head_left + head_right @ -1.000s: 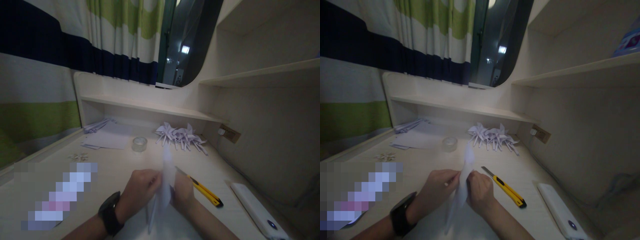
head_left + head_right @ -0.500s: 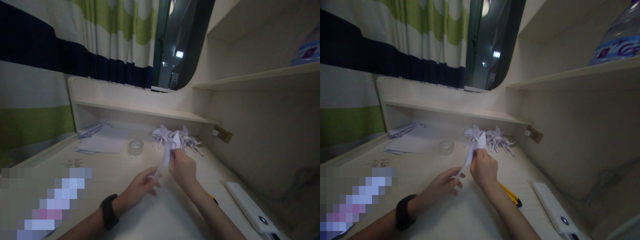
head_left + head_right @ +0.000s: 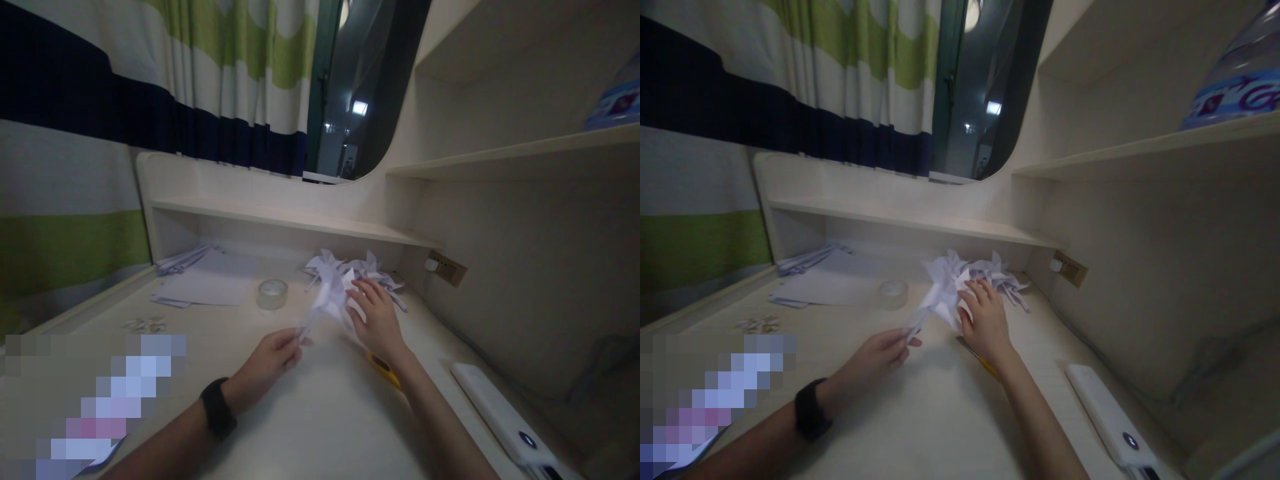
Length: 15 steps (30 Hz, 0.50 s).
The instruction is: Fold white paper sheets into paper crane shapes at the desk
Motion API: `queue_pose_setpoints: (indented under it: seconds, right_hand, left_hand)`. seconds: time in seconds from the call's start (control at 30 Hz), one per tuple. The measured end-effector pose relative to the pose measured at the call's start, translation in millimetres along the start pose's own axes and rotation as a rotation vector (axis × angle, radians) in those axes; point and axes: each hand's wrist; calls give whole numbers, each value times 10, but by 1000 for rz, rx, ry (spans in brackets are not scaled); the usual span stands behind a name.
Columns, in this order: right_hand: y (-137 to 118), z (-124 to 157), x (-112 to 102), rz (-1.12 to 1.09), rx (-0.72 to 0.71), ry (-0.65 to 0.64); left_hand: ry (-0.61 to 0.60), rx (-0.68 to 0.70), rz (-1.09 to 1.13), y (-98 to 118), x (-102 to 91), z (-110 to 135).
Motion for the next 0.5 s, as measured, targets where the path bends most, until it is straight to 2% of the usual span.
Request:
queue_pose_setpoints:
  seconds: [0.13, 0.23, 0.37, 0.5]
  right_hand:
    - [-18, 42, 68, -95, 39, 20]
    - [-127, 49, 61, -292, 167, 27]
    - [-299, 57, 59, -618, 401, -43]
    - [-488, 61, 88, -924, 571, -80]
  left_hand:
    - [-3, 34, 100, -30, -20, -15]
    - [-20, 15, 109, -11, -9, -6]
    - [-15, -21, -15, 50, 21, 27]
    - [30, 17, -174, 78, 33, 43]
Point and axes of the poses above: each hand's wrist, its own z-axis away from the middle knuckle, its own x-axis out of the palm, y = z × x, and after that the axes turned 6 degrees about z, right-handed
